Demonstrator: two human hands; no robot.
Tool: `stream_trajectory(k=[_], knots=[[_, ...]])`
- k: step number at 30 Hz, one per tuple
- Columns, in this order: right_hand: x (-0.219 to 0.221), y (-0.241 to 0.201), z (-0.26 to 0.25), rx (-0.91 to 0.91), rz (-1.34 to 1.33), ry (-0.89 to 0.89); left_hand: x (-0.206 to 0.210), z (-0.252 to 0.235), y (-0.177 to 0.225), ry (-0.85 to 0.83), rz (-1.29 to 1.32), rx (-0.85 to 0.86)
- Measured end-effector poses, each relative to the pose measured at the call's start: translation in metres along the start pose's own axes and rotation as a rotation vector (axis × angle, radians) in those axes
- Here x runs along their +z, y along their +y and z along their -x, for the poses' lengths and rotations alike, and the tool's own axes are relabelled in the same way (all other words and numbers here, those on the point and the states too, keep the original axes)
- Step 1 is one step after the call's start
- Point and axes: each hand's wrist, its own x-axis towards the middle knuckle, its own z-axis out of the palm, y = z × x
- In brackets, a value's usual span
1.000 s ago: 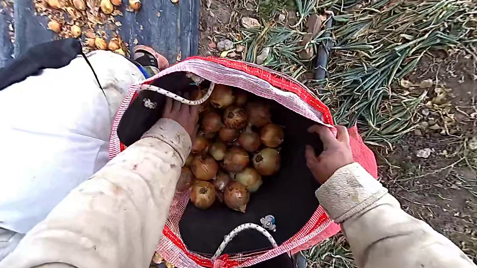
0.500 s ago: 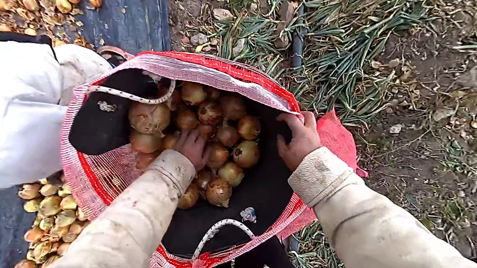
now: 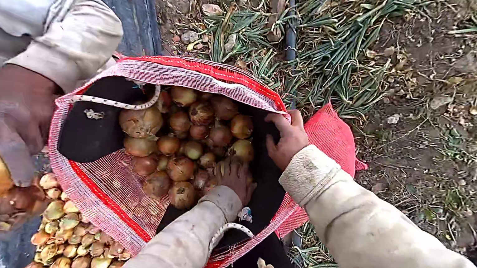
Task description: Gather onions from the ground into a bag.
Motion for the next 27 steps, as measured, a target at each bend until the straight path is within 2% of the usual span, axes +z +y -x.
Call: stream_trajectory(k=[1, 3, 6, 7, 11, 13, 15, 18, 19, 20, 22, 24, 27], knots=[[0.0, 0.003, -0.001, -0.013, 0.012, 0.012, 0.002, -0.009, 0.001, 0.008, -0.029, 0.031], [0.0, 0.007, 0.002, 0.008, 0.037, 0.0, -0.006, -0.015, 0.007, -0.098, -0.06, 0.026], [0.001, 0.006, -0.001, 0.004, 0.042, 0.02, -0.014, 0.001, 0.011, -0.088, -0.029, 0.037], [0.002, 0.005, -0.003, 0.0, 0.034, 0.031, -0.023, 0.015, 0.016, -0.151, 0.003, 0.048], [0.001, 0.002, 0.0, 0.028, 0.024, 0.005, -0.055, 0.081, 0.014, -0.291, 0.383, 0.255], [-0.001, 0.006, -0.002, 0.023, 0.022, 0.014, -0.075, 0.087, 0.0, -0.307, 0.421, 0.193], [-0.003, 0.007, -0.004, 0.015, 0.026, 0.016, -0.088, 0.077, -0.022, -0.2, 0.271, 0.011], [0.0, 0.006, -0.004, 0.007, 0.029, 0.025, -0.091, 0.039, -0.063, 0.18, 0.073, -0.173], [0.001, 0.007, -0.004, -0.002, 0.03, 0.041, -0.096, 0.023, -0.072, 0.259, 0.005, -0.207], [0.001, 0.007, -0.005, -0.007, 0.037, 0.049, -0.102, 0.006, -0.079, 0.254, -0.056, -0.249], [0.0, 0.008, -0.004, 0.003, 0.061, 0.035, -0.106, -0.026, -0.095, 0.086, -0.16, -0.326], [-0.002, 0.007, -0.006, 0.021, 0.077, 0.015, -0.11, -0.046, -0.105, -0.026, -0.226, -0.312], [-0.001, 0.003, -0.004, 0.037, 0.069, 0.005, -0.124, -0.035, -0.116, -0.12, -0.247, -0.266]])
